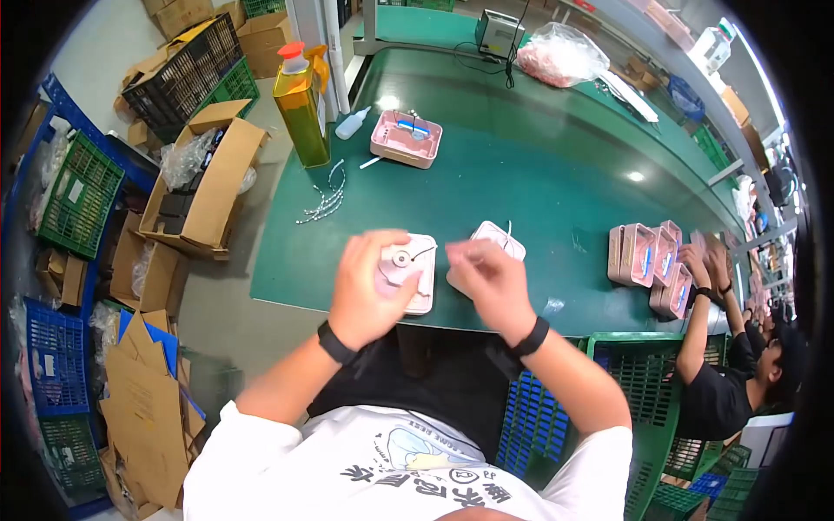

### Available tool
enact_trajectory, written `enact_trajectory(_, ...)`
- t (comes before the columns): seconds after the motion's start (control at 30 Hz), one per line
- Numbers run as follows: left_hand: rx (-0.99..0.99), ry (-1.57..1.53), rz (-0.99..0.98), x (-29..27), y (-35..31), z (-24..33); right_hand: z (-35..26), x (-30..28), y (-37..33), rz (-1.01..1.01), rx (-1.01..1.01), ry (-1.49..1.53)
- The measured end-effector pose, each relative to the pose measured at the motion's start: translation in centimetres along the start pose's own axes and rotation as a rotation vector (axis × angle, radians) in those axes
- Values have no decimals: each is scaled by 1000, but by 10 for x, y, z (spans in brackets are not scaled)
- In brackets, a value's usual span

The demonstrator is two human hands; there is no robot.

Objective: The person picks up a pink plastic casing and places it on the table to insert a white component and a small black part. They then thread a white wire through the assembly and place the completed unit into a green crate.

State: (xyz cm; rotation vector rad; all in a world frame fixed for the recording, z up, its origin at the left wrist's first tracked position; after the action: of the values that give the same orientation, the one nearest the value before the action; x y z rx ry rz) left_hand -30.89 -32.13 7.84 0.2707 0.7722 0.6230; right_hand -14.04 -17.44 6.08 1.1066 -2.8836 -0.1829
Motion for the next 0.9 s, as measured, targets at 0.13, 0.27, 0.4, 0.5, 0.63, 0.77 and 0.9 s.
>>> enact_trajectory(0.13,88,214,-30,18,21,-22,9,-4,30,70,-20,-101)
enact_trajectory(0.27,100,235,-151,38,18,-23,7,-5,23,12,-63,-217)
enact_trajectory(0.4,113,209,-125,35,22,-26,3,-3,26,-44,8,-231)
enact_trajectory(0.5,101,167,-115,37,19,-34,15,-3,27,-94,42,-182)
enact_trajectory(0.63,66,102,-91,41,20,-41,23,-5,28,-166,16,-148)
enact_trajectory(0.77,13,105,-135,37,24,-36,22,-3,25,-175,-6,-160)
enact_trajectory(0.9,-9,66,-164,40,24,-39,27,-2,27,-185,-42,-110)
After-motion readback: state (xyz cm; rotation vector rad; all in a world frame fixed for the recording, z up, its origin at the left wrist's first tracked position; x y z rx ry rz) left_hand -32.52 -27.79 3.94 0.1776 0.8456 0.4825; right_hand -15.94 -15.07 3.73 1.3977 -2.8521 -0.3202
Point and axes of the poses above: each hand's wrist, its own y-axis towards the middle knuckle, its own x-axis out of the palm, z = x × y, the point moved 5 cm from there along y, towards the middle knuckle, and after that the axes turned 11 degrees about y, right-handed, at the moved point
